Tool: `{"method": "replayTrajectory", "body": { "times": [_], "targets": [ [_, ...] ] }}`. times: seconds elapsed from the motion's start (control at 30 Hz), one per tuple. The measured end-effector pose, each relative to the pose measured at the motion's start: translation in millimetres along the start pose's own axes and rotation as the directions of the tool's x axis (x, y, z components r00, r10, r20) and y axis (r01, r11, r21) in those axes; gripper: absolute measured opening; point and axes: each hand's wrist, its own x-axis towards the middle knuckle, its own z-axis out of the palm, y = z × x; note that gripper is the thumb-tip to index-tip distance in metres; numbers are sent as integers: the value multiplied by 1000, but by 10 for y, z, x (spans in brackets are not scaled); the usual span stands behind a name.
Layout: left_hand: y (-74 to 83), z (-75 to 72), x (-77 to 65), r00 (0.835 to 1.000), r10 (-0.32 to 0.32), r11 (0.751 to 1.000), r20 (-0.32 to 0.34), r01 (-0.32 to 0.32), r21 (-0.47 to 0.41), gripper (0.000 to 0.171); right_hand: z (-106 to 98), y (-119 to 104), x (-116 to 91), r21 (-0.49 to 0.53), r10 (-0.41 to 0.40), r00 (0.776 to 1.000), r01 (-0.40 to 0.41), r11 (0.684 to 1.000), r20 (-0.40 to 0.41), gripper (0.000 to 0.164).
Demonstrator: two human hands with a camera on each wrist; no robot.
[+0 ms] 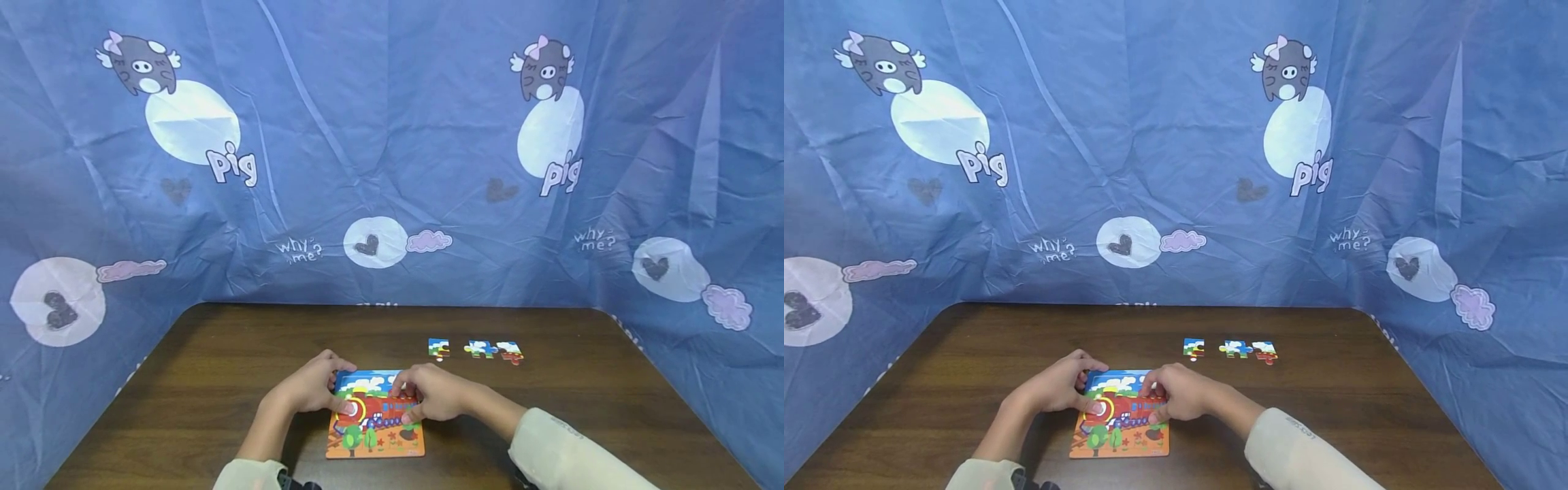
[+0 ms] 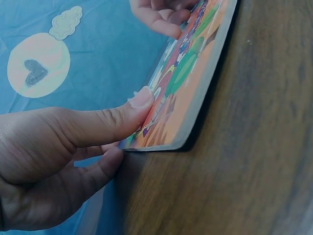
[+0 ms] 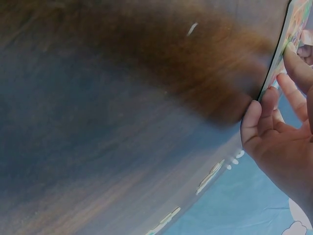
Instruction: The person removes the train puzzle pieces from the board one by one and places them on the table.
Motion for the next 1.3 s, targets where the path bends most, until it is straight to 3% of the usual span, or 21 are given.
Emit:
{"method": "replayTrajectory", "body": {
  "times": [0.67,1.0,1.3],
  "targets": [
    [19,-11,-4,1000,-6,1000,2,6,-10,63,-29,2,15,119,27,999,-31,992,30,34],
    [22,-20,-27,1000,5,1000,1,-5,2,63,-52,-47,50,36,-24,996,22,999,81,36],
    [25,-17,-19,1000,-14,1000,4,14,1,63,-47,-50,55,51,8,997,-12,999,72,37]
  ]
}}
